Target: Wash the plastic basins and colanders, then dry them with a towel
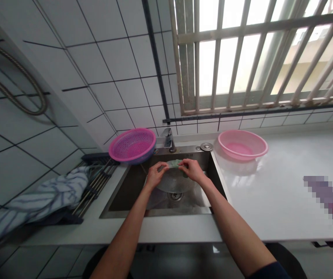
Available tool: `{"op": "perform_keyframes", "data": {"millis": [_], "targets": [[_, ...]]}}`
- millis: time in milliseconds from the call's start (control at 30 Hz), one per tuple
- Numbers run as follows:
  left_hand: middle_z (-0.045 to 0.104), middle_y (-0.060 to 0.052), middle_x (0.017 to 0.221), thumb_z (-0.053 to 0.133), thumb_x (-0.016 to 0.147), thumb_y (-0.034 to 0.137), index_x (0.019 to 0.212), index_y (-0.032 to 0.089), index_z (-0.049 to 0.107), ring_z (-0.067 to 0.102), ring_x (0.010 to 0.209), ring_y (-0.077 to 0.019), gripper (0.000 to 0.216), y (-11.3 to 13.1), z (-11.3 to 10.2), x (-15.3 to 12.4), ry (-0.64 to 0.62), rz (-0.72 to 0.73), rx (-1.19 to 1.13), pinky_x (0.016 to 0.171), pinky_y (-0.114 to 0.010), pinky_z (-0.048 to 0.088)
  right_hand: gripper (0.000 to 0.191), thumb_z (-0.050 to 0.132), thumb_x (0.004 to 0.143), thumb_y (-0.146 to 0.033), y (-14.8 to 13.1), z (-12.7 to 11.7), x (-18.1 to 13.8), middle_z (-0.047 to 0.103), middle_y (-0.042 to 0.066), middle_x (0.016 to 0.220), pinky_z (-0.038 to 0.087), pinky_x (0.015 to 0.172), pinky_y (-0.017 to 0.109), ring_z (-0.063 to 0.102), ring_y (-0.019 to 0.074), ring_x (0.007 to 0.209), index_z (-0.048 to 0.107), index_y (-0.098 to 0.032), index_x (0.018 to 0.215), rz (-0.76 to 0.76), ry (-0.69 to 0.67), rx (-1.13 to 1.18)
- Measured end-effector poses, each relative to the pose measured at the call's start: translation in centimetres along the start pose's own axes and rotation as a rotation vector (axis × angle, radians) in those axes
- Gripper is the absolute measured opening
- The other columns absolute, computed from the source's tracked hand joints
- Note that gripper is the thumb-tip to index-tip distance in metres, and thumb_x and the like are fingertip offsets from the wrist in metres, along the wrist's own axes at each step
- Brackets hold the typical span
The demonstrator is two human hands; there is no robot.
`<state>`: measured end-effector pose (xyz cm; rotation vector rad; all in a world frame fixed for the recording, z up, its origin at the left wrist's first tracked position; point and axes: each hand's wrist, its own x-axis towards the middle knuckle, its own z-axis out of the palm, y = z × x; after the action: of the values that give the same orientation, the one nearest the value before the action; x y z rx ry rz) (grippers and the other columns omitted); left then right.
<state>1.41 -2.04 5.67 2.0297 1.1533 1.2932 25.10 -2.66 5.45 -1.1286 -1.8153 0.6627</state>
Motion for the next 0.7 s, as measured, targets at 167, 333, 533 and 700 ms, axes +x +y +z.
{"op": "perform_keyframes", "data": {"millis": [167,333,533,700], "targets": [[0.077,-0.006,0.1,0.07,0.093,0.037,0.092,0.022,0.075,0.071,0.099,-0.0238,0.015,0.5,1.0,-0.3,-0.071,0.044,0.01,0.094,-0.036,0.051,0.011,0.076,0.087,-0.027,-0.7,0.8,-0.2,0.072,0.003,0.085,0.043,0.071,0.026,0.063,0.017,0.076,0.078,-0.02,0.094,-0.084,0.003,-0.022],[0.076,-0.008,0.098,0.071,0.091,0.043,0.091,0.021,0.075,0.071,0.098,-0.0241,0.023,-0.8,0.1,0.2,0.079,-0.02,-0.047,0.096,-0.037,0.052,0.018,0.073,0.089,-0.033,-0.3,0.0,0.1,0.072,0.002,0.084,0.044,0.071,0.027,0.063,0.0173,0.075,0.079,-0.021,0.1,-0.039,0.032,0.015],[0.078,-0.011,0.103,0.073,0.085,0.054,0.095,0.018,0.074,0.072,0.102,-0.0278,0.037,-3.6,-1.3,0.9,0.271,-0.207,-0.178,0.102,-0.044,0.052,0.026,0.07,0.089,-0.042,1.4,-2.0,0.5,0.074,0.003,0.085,0.046,0.072,0.028,0.065,0.0192,0.077,0.078,-0.02,0.101,0.045,0.168,0.054],[0.078,-0.011,0.113,0.074,0.086,0.048,0.105,0.02,0.076,0.071,0.109,-0.0277,0.034,-2.3,-0.8,0.6,0.188,-0.157,-0.061,0.105,-0.043,0.051,0.022,0.068,0.09,-0.037,1.1,-1.3,0.3,0.075,0.004,0.091,0.048,0.077,0.029,0.065,0.0196,0.08,0.076,-0.02,0.102,-0.002,0.14,0.034]]}}
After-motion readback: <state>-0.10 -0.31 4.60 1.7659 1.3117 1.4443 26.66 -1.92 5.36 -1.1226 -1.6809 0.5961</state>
